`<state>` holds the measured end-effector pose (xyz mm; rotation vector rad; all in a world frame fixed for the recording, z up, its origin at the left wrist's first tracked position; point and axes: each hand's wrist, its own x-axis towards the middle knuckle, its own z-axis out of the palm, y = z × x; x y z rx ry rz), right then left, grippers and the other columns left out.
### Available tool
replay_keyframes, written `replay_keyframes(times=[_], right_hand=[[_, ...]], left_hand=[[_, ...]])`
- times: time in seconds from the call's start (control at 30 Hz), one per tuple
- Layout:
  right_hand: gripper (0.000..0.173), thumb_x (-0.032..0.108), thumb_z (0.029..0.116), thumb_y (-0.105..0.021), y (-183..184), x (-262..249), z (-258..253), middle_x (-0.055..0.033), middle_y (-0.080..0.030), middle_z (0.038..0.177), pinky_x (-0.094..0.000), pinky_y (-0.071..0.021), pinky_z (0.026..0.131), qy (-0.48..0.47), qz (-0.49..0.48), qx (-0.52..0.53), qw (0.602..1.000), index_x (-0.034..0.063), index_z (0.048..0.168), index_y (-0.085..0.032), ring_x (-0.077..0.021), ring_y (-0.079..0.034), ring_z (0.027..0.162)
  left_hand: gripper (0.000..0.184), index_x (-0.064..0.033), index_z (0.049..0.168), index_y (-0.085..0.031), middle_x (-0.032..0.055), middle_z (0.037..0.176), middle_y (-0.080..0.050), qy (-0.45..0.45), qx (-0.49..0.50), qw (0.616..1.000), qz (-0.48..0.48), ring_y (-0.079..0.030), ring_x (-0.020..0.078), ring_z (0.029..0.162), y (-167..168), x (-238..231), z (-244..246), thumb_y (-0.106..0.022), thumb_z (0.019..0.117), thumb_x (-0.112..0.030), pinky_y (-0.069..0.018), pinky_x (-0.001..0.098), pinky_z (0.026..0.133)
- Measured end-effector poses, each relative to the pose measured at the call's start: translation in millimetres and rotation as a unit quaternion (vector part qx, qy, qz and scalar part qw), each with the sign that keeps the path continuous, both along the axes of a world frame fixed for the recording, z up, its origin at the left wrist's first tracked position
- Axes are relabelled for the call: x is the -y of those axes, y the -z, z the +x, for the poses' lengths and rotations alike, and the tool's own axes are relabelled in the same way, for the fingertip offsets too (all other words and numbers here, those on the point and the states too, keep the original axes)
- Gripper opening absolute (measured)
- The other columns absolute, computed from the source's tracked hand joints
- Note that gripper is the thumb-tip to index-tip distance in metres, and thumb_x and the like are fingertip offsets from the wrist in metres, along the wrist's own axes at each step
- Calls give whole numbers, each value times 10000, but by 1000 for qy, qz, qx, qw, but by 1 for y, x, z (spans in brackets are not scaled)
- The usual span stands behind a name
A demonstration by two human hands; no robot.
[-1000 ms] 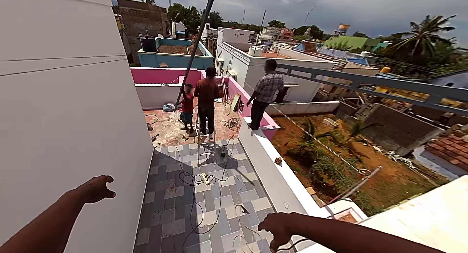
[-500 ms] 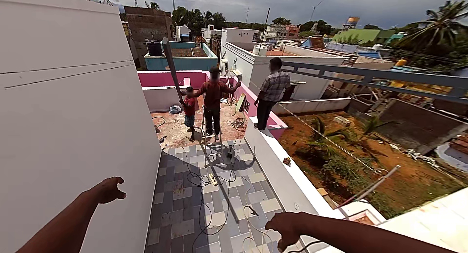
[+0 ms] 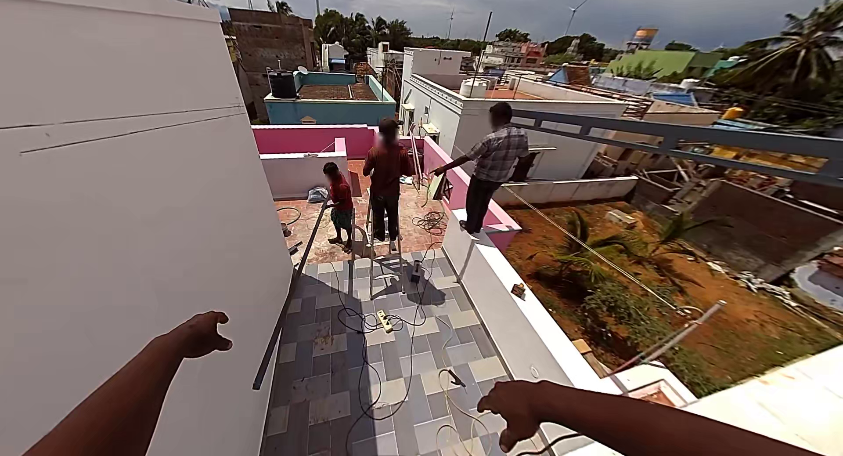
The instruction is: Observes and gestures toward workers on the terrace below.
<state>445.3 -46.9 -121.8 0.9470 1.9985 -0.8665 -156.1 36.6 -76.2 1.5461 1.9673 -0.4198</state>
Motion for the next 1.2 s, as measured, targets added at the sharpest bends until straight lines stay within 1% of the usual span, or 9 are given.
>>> replay_keyframes(times=[0.13, 0.23, 0.3, 0.47, 0.67, 0.77, 0.87, 0.97, 1.2], right_hand=[[641, 319, 999, -704, 0, 0, -1, -321, -613, 1341, -635, -443, 1050, -4, 7, 3, 1000, 2, 1509, -482, -469, -603, 1246], [638, 327, 996, -707, -1, 1, 1, -318, -630, 1309, -641, -453, 1030, -3, 12, 2, 1000, 6, 1504, -490, -470, -617, 1216], [626, 312, 995, -710, -2, 2, 1, -327, -638, 1286, -650, -455, 1017, 5, 14, -8, 1000, -4, 1493, -500, -479, -624, 1196], [626, 308, 1000, -703, -2, 3, 1, -326, -632, 1299, -643, -452, 1024, 3, 9, -7, 1000, -5, 1500, -492, -474, -620, 1205], [642, 313, 1000, -703, 1, 1, -1, -332, -622, 1314, -644, -445, 1033, -1, 2, -3, 1000, -7, 1509, -479, -481, -610, 1222], [656, 326, 996, -707, 4, -1, 1, -326, -601, 1357, -639, -443, 1049, 8, 2, -3, 1000, -1, 1515, -475, -476, -605, 1235], [666, 340, 1003, -694, 5, 1, -3, -320, -591, 1376, -630, -442, 1057, 2, -7, 6, 1000, -1, 1523, -459, -472, -607, 1235], [686, 343, 999, -701, 8, 1, -4, -314, -594, 1377, -619, -439, 1070, 1, -11, 14, 1000, -3, 1532, -442, -466, -609, 1236], [698, 375, 1004, -686, 10, 2, -5, -293, -580, 1417, -593, -440, 1090, -1, -13, 18, 1000, 8, 1543, -435, -444, -597, 1278]], left_hand=[[723, 24, 1525, -434, 290, 1371, -619, 0, -5, 1000, -3, -561, 411, 1352, 3, 0, -5, -758, 970, -307, -412, 553, 1148], [726, 31, 1517, -442, 298, 1354, -625, 4, 2, 1000, 7, -576, 416, 1332, 9, -3, -8, -767, 963, -307, -421, 553, 1139], [736, 48, 1512, -442, 318, 1347, -621, 1, 15, 1000, 18, -579, 440, 1318, 9, -2, -9, -779, 954, -295, -423, 570, 1135], [735, 51, 1511, -440, 316, 1348, -622, 0, 6, 1000, 11, -574, 430, 1332, 9, -3, -9, -774, 958, -299, -419, 559, 1141], [728, 42, 1523, -428, 311, 1368, -612, -5, 8, 1000, 9, -554, 428, 1356, 2, 1, -5, -759, 971, -298, -408, 553, 1150], [720, 40, 1523, -429, 281, 1343, -638, -9, 8, 1000, 9, -593, 394, 1314, -1, 1, -4, -756, 974, -292, -428, 517, 1136], [695, 58, 1501, -452, 283, 1315, -651, -12, 12, 1000, 19, -596, 405, 1304, 4, 6, -9, -758, 973, -273, -422, 543, 1138], [710, 54, 1488, -476, 288, 1269, -668, -16, 13, 999, 44, -615, 422, 1264, 15, 5, -20, -791, 944, -275, -442, 585, 1110], [692, 63, 1475, -488, 311, 1328, -628, -10, 3, 999, 42, -582, 447, 1302, 12, 12, -18, -788, 945, -267, -425, 614, 1114]])
